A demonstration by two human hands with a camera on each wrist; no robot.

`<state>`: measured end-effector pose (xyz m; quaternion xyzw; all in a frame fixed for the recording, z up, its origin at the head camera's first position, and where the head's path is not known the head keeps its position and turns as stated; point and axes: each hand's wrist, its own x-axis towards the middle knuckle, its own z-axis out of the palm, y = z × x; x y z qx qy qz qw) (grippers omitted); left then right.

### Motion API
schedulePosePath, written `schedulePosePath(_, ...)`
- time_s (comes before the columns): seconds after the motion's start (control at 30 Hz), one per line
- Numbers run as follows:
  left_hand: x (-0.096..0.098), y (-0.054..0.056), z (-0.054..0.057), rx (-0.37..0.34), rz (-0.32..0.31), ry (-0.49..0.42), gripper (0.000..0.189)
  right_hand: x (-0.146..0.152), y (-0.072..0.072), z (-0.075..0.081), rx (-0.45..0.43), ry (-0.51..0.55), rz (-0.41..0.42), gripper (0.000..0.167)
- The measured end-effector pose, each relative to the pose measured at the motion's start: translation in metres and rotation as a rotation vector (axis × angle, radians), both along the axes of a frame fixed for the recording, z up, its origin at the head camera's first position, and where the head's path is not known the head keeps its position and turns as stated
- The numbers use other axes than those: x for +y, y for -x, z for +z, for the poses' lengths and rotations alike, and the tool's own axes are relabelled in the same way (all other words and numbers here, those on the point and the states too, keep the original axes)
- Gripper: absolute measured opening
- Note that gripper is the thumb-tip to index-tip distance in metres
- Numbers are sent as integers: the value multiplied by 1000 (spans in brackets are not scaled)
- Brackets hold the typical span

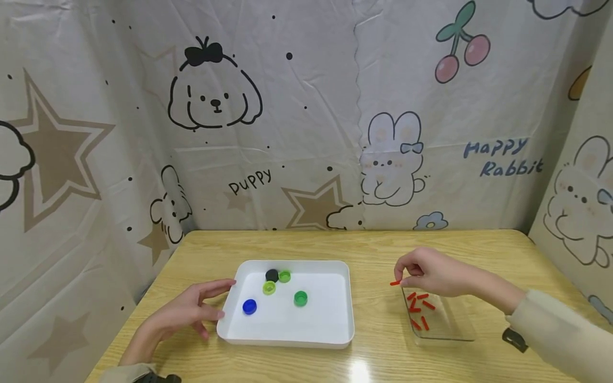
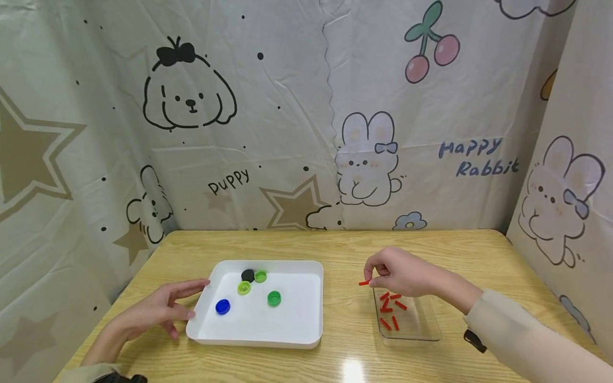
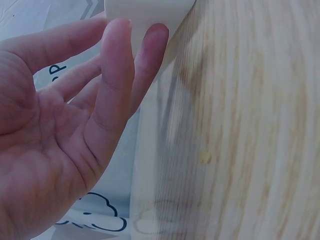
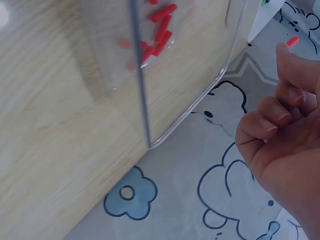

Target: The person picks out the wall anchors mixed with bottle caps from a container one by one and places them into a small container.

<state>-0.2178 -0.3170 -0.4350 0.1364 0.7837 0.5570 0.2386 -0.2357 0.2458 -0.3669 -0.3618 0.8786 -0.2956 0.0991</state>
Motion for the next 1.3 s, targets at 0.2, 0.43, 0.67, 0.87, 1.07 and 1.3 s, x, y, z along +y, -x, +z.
schedulePosePath(0.2,0,0,0,7,-5,3,78,20,-10,-6,23,4,-34,7)
schedulePosePath(0.43,-1,-1,2,-5,5,10,78,38,-20,-12,42,-20,-81,12)
schedulePosePath(0.67,-3,-2,2,1,4,17,78,47,-26,-20,50,-61,-113,11)
schedulePosePath(0.87,-1,-2,3,-12,15,23,79,53,-32,-26,53,-82,-125,13)
schedulePosePath(1.07,1,0,3,-9,5,2,78,54,-36,-29,42,-108,-179,16)
schedulePosePath(1.3,0,0,1,-8,3,-1,78,56,-38,-34,69,-111,-202,16)
